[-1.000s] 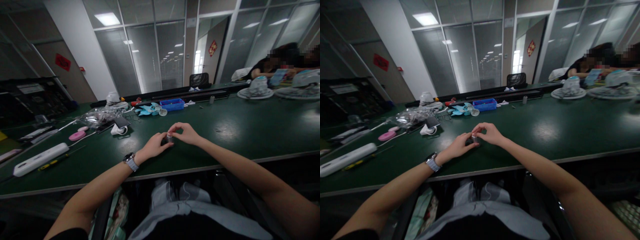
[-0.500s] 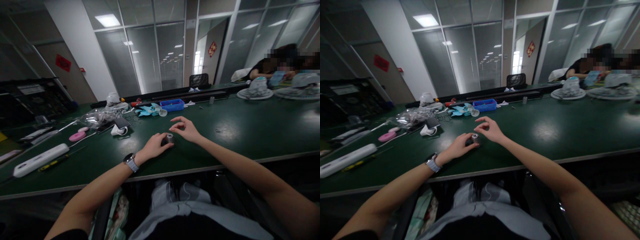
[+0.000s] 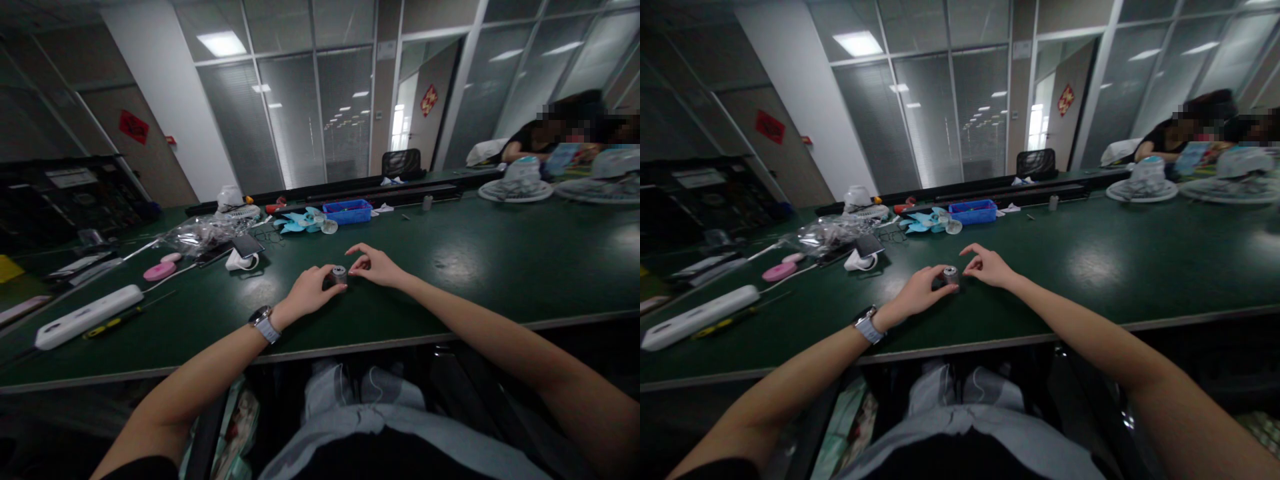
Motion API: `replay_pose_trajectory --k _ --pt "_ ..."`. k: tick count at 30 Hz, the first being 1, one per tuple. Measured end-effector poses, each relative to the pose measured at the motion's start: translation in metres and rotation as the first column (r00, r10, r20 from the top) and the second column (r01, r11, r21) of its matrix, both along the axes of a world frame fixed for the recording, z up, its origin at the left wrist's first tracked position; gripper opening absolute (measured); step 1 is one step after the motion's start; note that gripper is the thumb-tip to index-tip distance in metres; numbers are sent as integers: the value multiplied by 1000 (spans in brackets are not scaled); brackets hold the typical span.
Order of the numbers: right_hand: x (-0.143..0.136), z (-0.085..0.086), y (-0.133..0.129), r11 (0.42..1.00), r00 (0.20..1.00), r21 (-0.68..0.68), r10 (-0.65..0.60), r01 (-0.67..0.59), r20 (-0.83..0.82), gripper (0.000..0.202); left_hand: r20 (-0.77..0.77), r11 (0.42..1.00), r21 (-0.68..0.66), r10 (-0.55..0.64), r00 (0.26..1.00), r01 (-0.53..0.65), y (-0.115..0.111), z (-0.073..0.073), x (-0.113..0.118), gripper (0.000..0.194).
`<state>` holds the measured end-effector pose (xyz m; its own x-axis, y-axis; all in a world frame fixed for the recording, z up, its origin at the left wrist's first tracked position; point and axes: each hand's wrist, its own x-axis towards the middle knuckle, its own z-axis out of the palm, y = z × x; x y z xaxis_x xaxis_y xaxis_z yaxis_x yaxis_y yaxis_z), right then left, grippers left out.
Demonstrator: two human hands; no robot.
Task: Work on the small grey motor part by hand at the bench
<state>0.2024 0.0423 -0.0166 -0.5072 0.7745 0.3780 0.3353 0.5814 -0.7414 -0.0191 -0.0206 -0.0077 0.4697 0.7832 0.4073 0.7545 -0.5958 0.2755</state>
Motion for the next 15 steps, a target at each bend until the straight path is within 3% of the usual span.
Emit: replay_pose_trajectory --k 3,8,15 --pt "2 -3 4 998 998 -59 28 -25 52 40 5 1000 -9 -3 1000 3 0 0 0 44" --pt "4 -2 8 988 997 -148 45 -35 63 61 5 1000 -20 -11 1000 11 0 0 0 41" --pt "-1 -3 7 951 998 -305 -54 44 -25 37 36 999 -41 -21 999 22 1 0 0 40"
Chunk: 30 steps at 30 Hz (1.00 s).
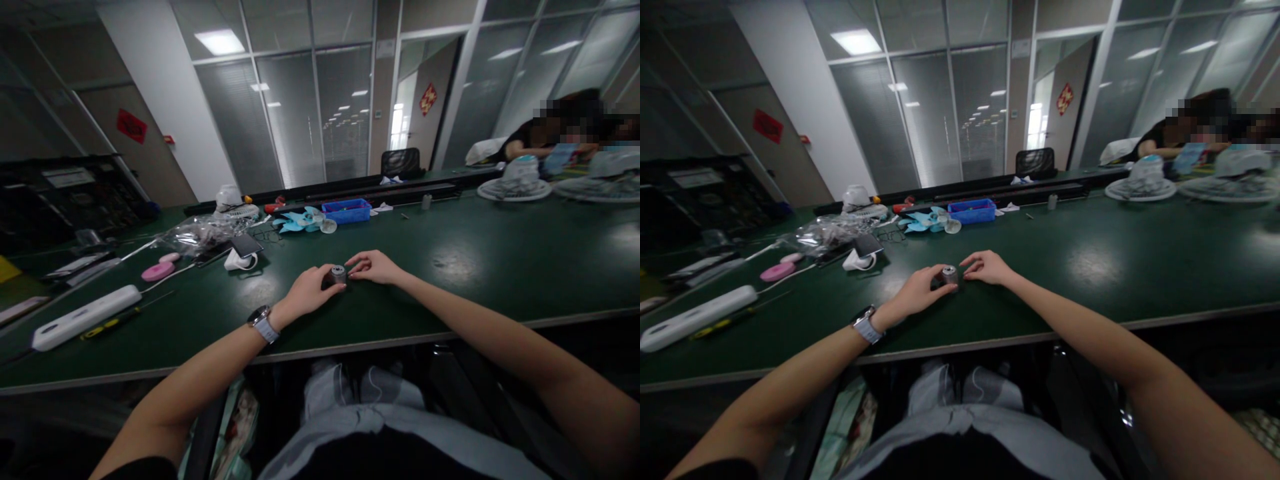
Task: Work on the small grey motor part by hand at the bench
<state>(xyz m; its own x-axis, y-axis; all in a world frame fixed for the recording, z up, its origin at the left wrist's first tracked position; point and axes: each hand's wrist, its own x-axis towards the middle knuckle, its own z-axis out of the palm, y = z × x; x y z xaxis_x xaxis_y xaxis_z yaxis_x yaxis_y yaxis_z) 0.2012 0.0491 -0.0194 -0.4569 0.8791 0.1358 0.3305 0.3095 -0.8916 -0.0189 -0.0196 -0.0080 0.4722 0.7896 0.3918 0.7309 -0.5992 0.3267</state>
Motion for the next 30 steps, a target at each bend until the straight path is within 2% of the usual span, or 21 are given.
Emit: replay_pose_trajectory --k 4,8,11,16,21,26,30 --pt "-7 3 -5 996 985 68 -50 62 -166 34 8 1000 1 -10 1000 10 -1 1 1 39" --pt "-14 13 -19 979 944 203 39 30 -328 34 7 1000 3 -16 1000 16 -1 1 0 40" --pt "-18 19 -30 956 950 291 73 19 -303 29 13 1000 1 -17 1000 17 0 0 0 41" --pt "-22 22 -37 938 966 346 100 -12 -238 26 17 1000 -2 -27 999 27 0 1 0 39" --pt "-23 20 -36 902 984 432 63 14 -165 19 33 999 -9 -53 998 53 -1 2 0 40" --pt "-25 17 -35 889 978 454 46 53 -203 16 22 999 1 -41 999 41 1 1 0 46" --pt "-25 18 -36 894 978 445 48 49 -203 16 22 998 0 -62 998 62 0 2 1 42"
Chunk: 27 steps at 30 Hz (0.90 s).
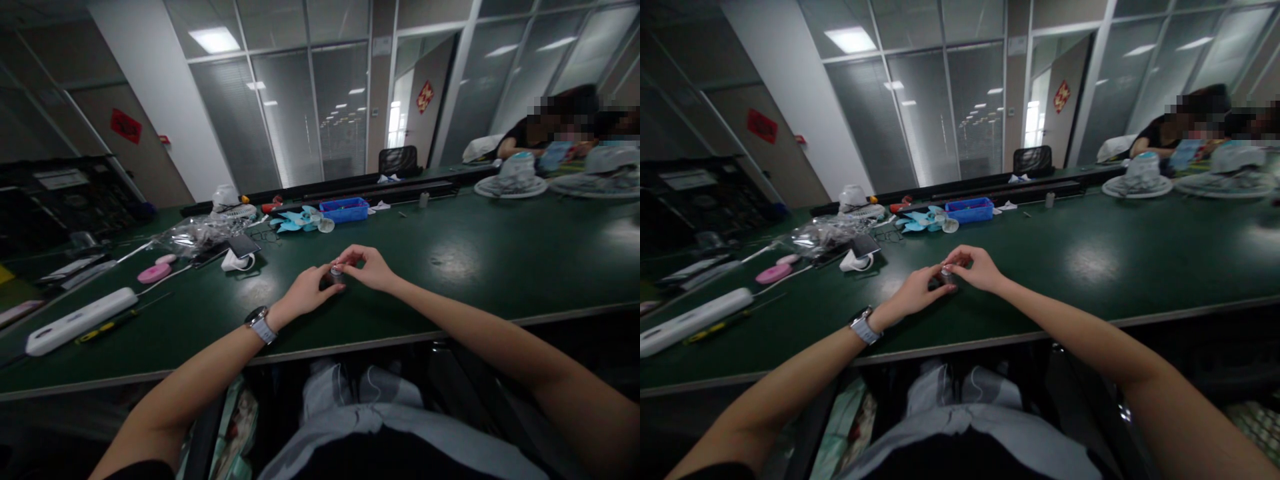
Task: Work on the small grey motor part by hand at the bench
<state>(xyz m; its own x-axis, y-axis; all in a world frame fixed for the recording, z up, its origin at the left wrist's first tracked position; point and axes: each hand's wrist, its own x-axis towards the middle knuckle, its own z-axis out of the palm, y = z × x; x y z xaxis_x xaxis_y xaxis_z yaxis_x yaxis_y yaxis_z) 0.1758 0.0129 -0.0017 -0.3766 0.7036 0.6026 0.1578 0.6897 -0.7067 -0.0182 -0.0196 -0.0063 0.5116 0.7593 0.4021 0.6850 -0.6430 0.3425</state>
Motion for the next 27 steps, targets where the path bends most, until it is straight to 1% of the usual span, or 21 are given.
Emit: replay_pose_trajectory --k 6,10,17,24,27 --pt "1 1 0 1000 1000 -2 9 -9 25 18 16 1000 -16 -21 1000 21 -1 1 0 41" --pt "1 1 1 1000 999 -10 10 -10 37 20 9 999 -31 -6 1000 6 -1 2 1 41" --pt "0 3 -1 998 999 -55 29 -27 34 23 20 999 -32 -14 1000 15 0 2 1 37" --pt "0 -1 4 996 1000 -90 -13 13 -4 30 22 999 -31 -17 1000 17 -1 2 1 38" --pt "0 -1 4 997 999 -68 -36 37 9 30 25 999 -38 -15 1000 16 -1 2 1 37"
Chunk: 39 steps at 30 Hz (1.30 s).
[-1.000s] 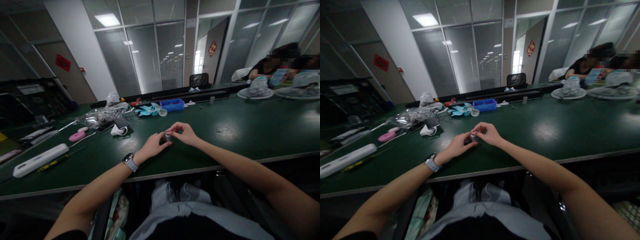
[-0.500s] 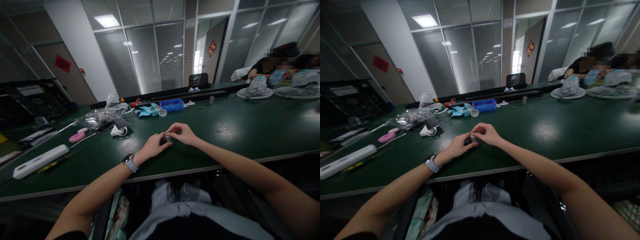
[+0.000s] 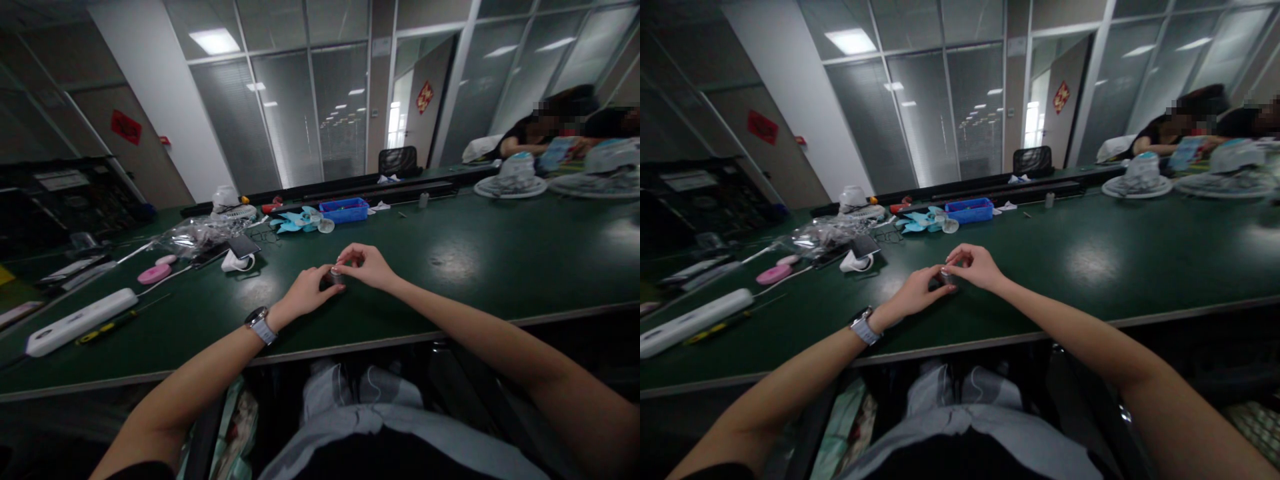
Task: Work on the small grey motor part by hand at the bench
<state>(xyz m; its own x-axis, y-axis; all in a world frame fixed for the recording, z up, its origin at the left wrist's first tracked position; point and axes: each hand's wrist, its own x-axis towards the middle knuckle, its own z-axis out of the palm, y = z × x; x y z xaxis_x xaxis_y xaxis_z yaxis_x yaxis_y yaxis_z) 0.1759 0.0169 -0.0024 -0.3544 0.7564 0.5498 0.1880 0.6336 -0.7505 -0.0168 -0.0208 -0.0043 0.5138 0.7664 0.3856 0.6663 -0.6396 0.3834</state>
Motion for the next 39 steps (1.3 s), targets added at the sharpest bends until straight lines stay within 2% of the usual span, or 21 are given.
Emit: replay_pose_trajectory --k 5,12,23,31,39 --pt "1 4 -4 998 1000 59 -20 19 20 25 8 1000 7 -10 1000 10 0 -1 0 35" --pt "2 4 -6 996 995 30 81 -82 56 25 -9 999 41 -5 1000 5 0 -1 0 36" --pt "4 5 -6 996 998 89 5 -11 63 23 -12 999 30 -11 1000 11 0 -1 0 42" --pt "5 2 -5 992 991 80 87 -95 100 21 -15 999 47 -13 1000 14 1 -3 0 40" --pt "4 5 -7 992 994 108 46 -57 100 19 4 999 25 -20 1000 20 1 -3 0 38"
